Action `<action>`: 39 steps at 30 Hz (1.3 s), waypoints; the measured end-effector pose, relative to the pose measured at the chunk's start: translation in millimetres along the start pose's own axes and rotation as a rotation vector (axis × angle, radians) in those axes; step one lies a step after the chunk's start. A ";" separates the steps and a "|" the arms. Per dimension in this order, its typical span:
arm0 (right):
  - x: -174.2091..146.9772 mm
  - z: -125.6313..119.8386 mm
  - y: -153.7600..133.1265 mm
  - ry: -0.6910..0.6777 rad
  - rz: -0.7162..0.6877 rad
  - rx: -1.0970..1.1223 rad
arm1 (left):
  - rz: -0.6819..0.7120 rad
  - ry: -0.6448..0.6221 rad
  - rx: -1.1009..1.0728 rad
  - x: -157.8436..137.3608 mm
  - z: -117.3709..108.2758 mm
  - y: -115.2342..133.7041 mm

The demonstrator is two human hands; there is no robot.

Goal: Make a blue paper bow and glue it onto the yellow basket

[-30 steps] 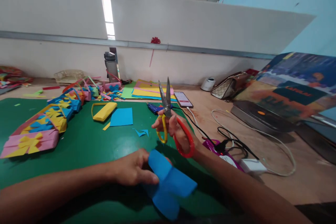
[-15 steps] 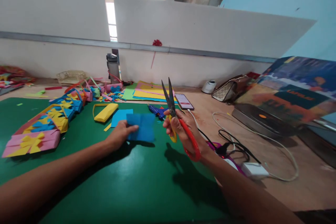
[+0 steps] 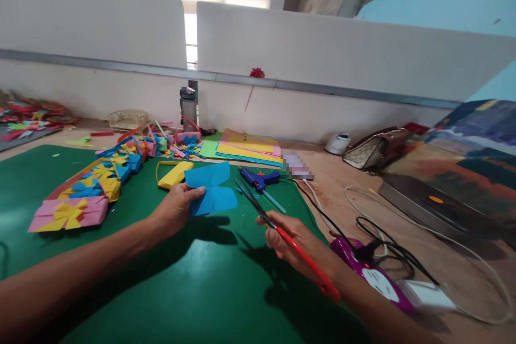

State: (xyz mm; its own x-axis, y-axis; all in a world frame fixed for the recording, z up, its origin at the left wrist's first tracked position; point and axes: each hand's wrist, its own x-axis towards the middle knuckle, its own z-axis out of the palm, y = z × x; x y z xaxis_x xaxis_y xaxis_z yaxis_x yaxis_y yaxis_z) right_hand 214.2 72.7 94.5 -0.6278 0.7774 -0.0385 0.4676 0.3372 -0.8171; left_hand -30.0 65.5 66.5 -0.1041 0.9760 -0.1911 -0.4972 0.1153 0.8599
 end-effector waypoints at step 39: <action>-6.8 -2.9 -12.1 -0.198 -0.025 -0.156 | 0.023 -0.029 0.031 -23.0 6.3 21.0</action>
State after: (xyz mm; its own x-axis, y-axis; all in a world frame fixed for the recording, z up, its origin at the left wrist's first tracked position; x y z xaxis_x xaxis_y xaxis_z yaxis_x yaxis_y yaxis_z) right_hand 214.7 64.9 106.3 -0.7431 0.6536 -0.1439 0.5311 0.4451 -0.7209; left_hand -32.7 46.6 91.9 -0.0897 0.9834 -0.1580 -0.4680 0.0984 0.8782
